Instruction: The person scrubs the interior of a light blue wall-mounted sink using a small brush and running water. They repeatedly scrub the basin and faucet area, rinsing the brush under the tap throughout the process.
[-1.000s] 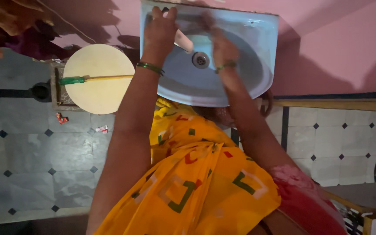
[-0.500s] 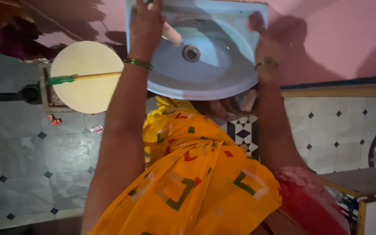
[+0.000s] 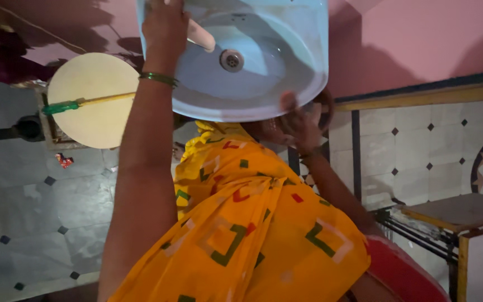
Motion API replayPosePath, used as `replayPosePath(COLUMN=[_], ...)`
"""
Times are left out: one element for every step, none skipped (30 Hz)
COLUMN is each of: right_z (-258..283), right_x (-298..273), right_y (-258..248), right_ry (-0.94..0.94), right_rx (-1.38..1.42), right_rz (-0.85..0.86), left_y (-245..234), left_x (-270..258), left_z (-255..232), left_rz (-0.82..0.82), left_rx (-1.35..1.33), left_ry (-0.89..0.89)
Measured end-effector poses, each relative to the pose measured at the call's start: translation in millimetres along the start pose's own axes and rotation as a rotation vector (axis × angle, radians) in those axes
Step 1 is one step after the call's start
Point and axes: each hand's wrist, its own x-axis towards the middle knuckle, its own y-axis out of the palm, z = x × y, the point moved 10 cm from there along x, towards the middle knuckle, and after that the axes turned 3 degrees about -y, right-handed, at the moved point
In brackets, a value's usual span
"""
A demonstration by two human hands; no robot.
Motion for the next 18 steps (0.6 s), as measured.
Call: replayPosePath(right_z=[10.7,16.1,18.4,19.9,11.2,5.0,-2.1,-7.5,-8.1,-6.3,-2.7,3.0,5.4,8.8,37.5,68.5,98.2,127.1], right_x=[-0.7,-1.3,2.0,14.3,22.6,19.2,15.4,10.8,8.9,6.4,4.5,2.6,11.9,13.8,-1.1,-17.0,-14.2,-11.8], right_y=[6.2,11.8,19.7,-3.8,-33.0,-54.0,-50.4,-48.4,-46.5,-45.6,-46.1,-46.4,-16.8,13.1,5.5,-2.8,1.5,2.9], right_ry=[-0.045,-0.09,-0.141,-0.211,-0.276,-0.341,-0.34,-0.34,-0.345,-0.349,-0.357,-0.364,-0.258,-0.156,-0.309,-0.458,-0.517,-0.574], right_rx=[-0.157,-0.313,-0.468,-0.371,-0.273,-0.172,-0.173,-0.174,-0.169,-0.165,-0.162,-0.159,-0.14,-0.121,0.15,0.425,0.301,0.175], right_rz=[0.057,0.115,0.169,-0.047,-0.257,-0.467,-0.477,-0.488,-0.499,-0.51,-0.522,-0.533,-0.288,-0.041,-0.127,-0.209,-0.187,-0.167], left_y=[0.9,2.1,-0.6,-2.8,-2.7,1.7,7.3,14.4,11.2,7.7,2.3,0.2,-1.4,-2.6,6.0,14.0,17.0,11.5], left_x=[1.3,1.3,1.5,1.3,-0.6,1.5,4.1,4.0,1.1,-2.4,-4.9,-5.7,-7.6,-10.1,-6.1,2.1,7.9,7.0], left_z=[2.3,3.3,2.8,1.9,-0.1,2.4,5.7,8.1,7.2,6.0,6.1,6.6,7.6,8.2,10.0,11.1,16.8,18.5], left_rz=[0.004,0.008,-0.021,-0.049,-0.073,-0.047,-0.019,0.009,-0.054,-0.117,-0.182,-0.198,-0.211,-0.224,-0.151,-0.078,-0.014,-0.037], left_rx=[-0.004,-0.007,-0.014,-0.021,-0.031,-0.011,0.007,0.026,0.0,-0.026,-0.053,-0.055,-0.058,-0.061,-0.027,0.007,0.048,0.006], left_ry=[0.004,0.008,0.027,0.045,0.064,0.061,0.056,0.051,0.087,0.123,0.159,0.207,0.254,0.3,0.303,0.307,0.31,0.326])
